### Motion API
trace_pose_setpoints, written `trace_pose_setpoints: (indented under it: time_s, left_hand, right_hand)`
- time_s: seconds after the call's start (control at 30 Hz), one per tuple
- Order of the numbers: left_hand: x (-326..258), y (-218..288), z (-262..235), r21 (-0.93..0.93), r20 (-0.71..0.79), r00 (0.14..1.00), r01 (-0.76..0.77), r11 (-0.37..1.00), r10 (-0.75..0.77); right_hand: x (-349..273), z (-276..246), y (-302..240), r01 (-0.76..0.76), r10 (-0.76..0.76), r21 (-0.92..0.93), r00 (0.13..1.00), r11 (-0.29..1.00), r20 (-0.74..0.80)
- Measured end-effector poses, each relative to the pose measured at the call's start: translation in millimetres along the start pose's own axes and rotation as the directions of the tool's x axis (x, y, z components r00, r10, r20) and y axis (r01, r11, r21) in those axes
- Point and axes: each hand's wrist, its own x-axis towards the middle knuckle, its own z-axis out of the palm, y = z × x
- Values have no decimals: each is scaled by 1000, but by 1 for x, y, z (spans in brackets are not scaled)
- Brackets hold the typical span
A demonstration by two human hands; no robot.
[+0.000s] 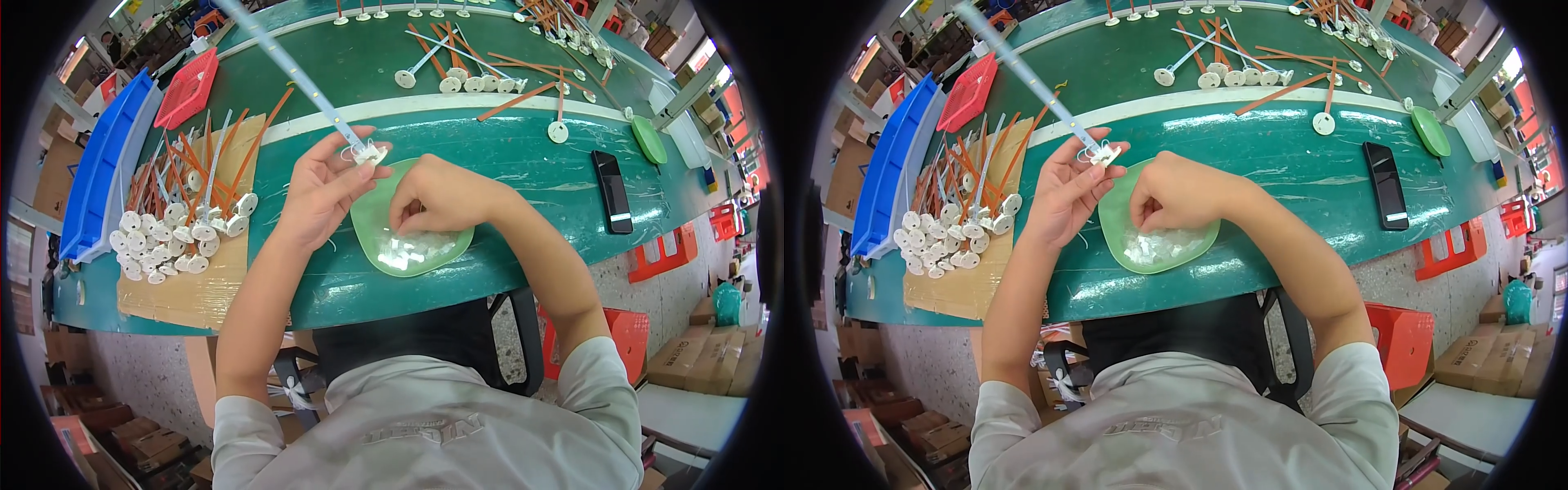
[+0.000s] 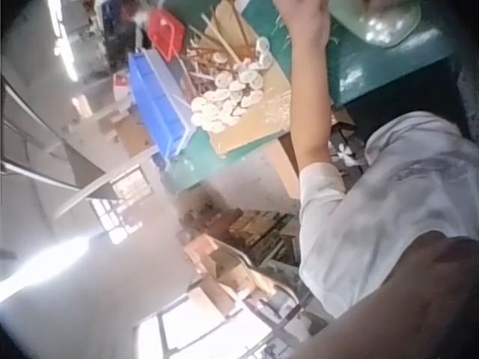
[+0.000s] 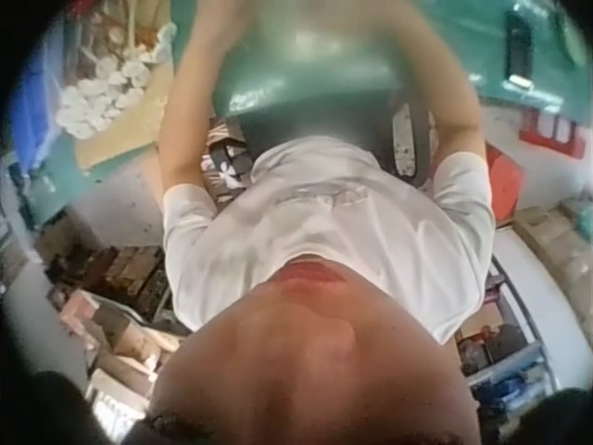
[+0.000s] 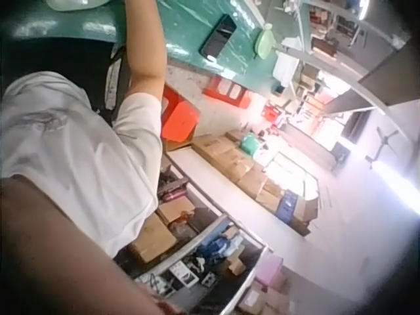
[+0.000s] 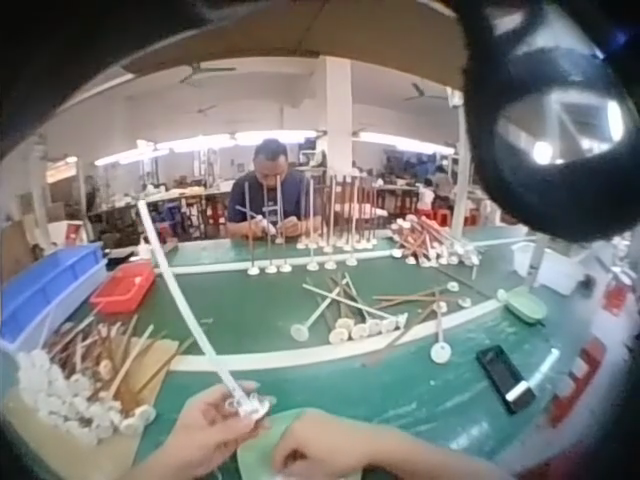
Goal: Assembling LED light strips by attaching small components to circular bases at a workstation.
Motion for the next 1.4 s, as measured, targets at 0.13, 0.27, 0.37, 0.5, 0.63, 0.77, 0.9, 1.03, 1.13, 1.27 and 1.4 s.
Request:
trace_pose_setpoints:
  time_s: [0.13,0.27,0.37,0.5,0.63,0.77,0.9,1.03,1.13,1.27,1.4]
  left_hand:
    - [2,-2,1,-52,10,999,-53,997,53]
    - [2,-4,1,-9,55,996,-72,997,73]
    - [1,-4,4,16,84,994,-74,997,72]
    - [-2,-4,2,-1,72,994,-80,997,80]
    - [0,-6,-8,-130,-7,998,-59,990,58]
    - [1,-3,-7,-135,-71,979,-198,971,190]
    - [4,-4,-14,-98,-70,969,-242,965,236]
    - [3,-6,-12,-94,-69,971,-235,967,229]
    - [2,-5,-10,-111,-48,974,-227,967,223]
    - [0,-4,-12,-110,-68,965,-258,960,252]
    - [2,-5,-13,-85,-61,967,-250,964,246]
  right_hand:
    - [-2,-3,-2,21,-15,99,998,995,-56]
    - [0,-1,2,24,-18,61,995,998,-97]
    - [-2,-2,-2,-9,20,84,992,996,-126]
    - [-1,0,-3,-34,51,117,988,993,-145]
    - [1,3,3,79,-53,95,965,992,-257]
    - [0,-4,2,145,-103,91,926,985,-362]
    - [1,-8,3,75,20,241,930,968,-368]
    - [2,-5,7,79,68,378,930,923,-360]
    - [1,-4,2,90,55,331,913,939,-405]
    - [0,-3,5,160,-32,271,905,949,-424]
    - [1,-3,3,181,-11,336,893,924,-449]
